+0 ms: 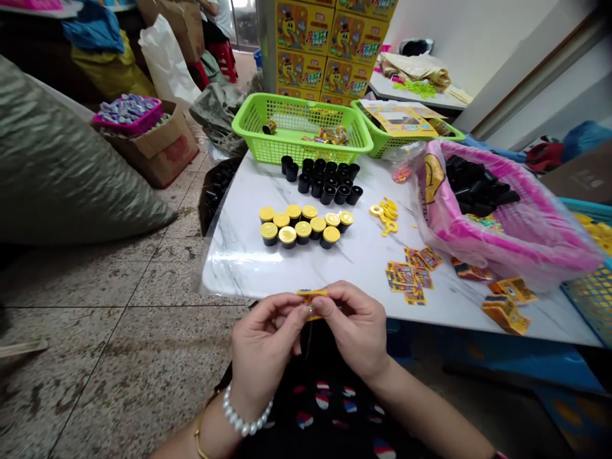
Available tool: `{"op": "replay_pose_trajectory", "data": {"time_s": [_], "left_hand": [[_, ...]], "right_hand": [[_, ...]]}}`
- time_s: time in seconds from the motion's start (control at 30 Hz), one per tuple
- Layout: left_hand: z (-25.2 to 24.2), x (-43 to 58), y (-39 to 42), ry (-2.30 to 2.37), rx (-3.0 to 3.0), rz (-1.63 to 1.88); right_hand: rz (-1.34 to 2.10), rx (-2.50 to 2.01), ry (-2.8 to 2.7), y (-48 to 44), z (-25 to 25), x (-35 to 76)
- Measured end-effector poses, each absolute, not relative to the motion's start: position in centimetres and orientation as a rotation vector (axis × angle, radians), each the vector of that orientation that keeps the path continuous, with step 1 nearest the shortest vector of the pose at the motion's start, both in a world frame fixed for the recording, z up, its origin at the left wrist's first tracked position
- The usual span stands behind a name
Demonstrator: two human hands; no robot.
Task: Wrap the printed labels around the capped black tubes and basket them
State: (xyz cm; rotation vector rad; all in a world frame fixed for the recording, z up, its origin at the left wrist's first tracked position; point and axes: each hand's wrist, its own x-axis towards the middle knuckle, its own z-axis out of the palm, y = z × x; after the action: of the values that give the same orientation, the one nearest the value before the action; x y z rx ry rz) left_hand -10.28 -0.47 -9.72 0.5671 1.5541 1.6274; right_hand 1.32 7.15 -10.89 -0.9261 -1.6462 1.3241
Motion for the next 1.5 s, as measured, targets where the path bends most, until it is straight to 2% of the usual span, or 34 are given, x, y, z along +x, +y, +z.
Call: {"op": "replay_pose_trajectory", "data": {"time_s": [0.13,0.37,0.93,1.1,1.3,1.5], "left_hand": [[-10.4,-10.9,-0.4,1.518,0.498,1.654],[-11.1,-10.7,-0.7,1.503,0.523,1.546],[-11.3,-10.7,-0.7,1.451,0.425,1.624],[-11.3,-10.7,-0.7,1.395,0.438,1.518],[-10.9,-10.9,-0.3,1.252,0.291,1.519],[-11.4,-11.1,0.0,1.313,0.336,1.466]], "right_hand": [[1.283,-0.918,-1.699,7.0,-11.2,1.3],[1.433,-0.996,-1.54,7.1,-11.6,1.2],[1.447,-0.981,-1.45,7.4,-11.5,0.8],[1.476,-0.961,-1.404,7.2,-11.4,0.6],[1.323,-0.971,-1.607,7.1,-11.8,0.7],[1.407,-0.975,-1.559,7.1,-11.7,0.3]]}}
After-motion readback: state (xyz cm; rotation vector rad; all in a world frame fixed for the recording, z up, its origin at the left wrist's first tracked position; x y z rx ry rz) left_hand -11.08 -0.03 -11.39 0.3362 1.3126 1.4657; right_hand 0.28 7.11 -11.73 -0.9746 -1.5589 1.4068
